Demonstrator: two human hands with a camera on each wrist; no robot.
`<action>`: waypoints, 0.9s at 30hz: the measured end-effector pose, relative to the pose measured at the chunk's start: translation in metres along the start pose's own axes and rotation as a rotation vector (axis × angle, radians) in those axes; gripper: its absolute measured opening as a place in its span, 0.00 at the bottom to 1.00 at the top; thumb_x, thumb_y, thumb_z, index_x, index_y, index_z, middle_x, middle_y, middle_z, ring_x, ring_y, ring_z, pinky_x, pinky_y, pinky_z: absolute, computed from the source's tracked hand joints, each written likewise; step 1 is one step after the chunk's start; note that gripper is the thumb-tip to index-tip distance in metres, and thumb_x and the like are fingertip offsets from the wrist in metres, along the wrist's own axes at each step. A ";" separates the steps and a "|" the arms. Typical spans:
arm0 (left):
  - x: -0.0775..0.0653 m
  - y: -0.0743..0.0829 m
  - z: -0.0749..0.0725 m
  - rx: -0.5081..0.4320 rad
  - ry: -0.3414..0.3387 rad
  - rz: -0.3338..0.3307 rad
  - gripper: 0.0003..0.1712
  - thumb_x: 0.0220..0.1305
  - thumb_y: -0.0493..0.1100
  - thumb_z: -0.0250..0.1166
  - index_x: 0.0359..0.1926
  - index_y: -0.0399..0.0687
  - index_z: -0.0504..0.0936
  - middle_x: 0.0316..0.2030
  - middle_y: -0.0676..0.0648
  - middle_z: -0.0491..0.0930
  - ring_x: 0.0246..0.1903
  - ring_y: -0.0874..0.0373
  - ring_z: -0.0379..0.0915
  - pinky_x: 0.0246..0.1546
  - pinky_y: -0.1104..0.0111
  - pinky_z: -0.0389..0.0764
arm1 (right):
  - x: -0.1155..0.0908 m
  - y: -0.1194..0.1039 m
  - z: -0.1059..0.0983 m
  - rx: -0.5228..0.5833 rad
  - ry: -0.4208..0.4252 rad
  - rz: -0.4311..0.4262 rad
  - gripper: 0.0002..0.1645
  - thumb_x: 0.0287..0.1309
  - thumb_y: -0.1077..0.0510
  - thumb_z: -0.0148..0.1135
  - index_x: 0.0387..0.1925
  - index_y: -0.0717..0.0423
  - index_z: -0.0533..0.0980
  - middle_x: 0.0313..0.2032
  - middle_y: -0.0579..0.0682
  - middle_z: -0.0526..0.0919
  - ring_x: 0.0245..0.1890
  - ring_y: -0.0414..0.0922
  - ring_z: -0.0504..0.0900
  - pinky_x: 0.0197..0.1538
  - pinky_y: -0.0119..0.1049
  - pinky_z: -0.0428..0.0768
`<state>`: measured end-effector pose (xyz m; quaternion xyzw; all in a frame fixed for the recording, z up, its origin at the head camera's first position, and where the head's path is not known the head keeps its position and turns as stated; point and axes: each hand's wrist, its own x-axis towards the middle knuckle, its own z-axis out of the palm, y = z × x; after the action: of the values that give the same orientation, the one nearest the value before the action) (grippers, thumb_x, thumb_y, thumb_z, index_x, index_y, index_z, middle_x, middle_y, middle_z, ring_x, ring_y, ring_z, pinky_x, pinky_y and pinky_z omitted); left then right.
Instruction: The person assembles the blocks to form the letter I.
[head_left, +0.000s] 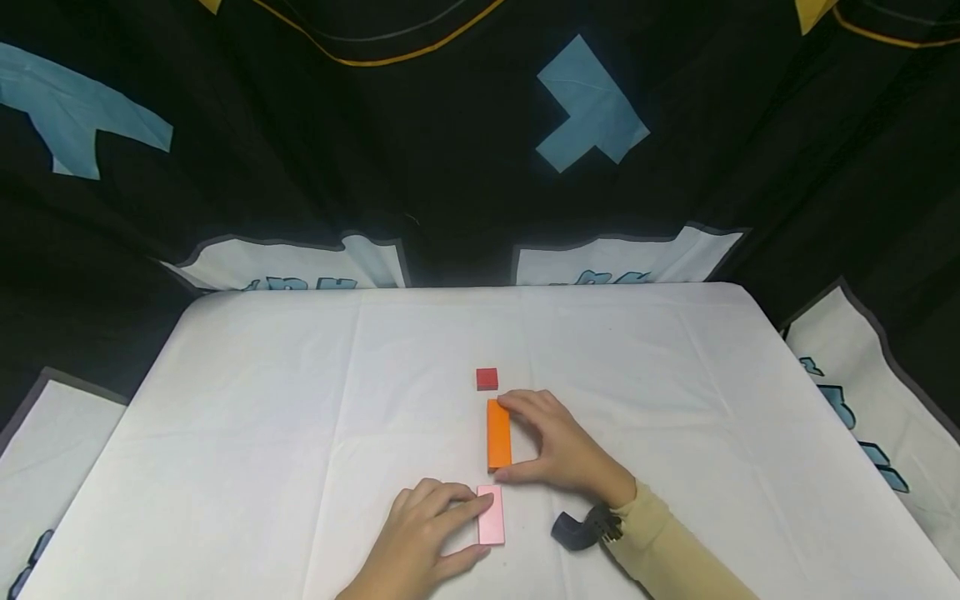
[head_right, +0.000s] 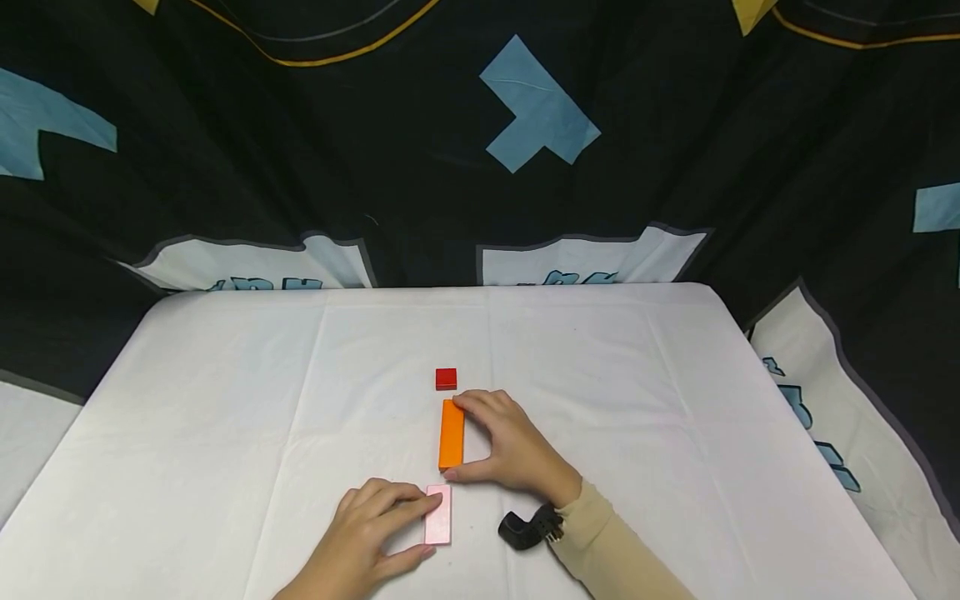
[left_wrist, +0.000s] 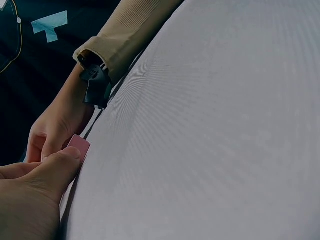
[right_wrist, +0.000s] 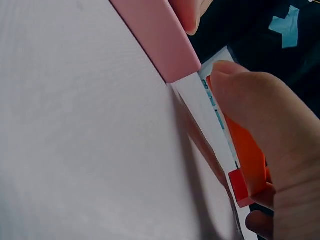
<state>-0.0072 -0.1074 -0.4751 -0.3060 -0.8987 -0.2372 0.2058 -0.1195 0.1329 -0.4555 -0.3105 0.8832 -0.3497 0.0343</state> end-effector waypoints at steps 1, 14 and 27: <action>0.000 0.000 0.000 0.002 0.004 0.003 0.29 0.55 0.63 0.70 0.57 0.64 0.82 0.47 0.64 0.77 0.46 0.68 0.70 0.42 0.71 0.67 | 0.000 0.000 0.001 -0.003 -0.002 -0.001 0.55 0.40 0.28 0.75 0.70 0.38 0.67 0.68 0.35 0.68 0.64 0.38 0.67 0.66 0.49 0.71; 0.001 0.001 -0.003 0.002 -0.006 -0.008 0.31 0.52 0.61 0.73 0.58 0.65 0.82 0.47 0.64 0.77 0.46 0.67 0.70 0.42 0.71 0.65 | 0.000 -0.002 0.004 -0.026 -0.035 -0.002 0.54 0.41 0.27 0.73 0.70 0.38 0.67 0.67 0.38 0.70 0.64 0.41 0.67 0.67 0.51 0.68; 0.001 0.002 -0.002 0.007 -0.003 -0.011 0.31 0.51 0.61 0.73 0.57 0.64 0.83 0.47 0.65 0.77 0.45 0.67 0.70 0.42 0.71 0.65 | 0.000 -0.003 0.005 -0.047 -0.047 -0.038 0.55 0.40 0.26 0.72 0.69 0.40 0.68 0.66 0.39 0.71 0.61 0.39 0.67 0.64 0.49 0.67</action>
<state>-0.0061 -0.1075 -0.4723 -0.3005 -0.9017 -0.2346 0.2041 -0.1162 0.1284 -0.4578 -0.3359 0.8841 -0.3224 0.0410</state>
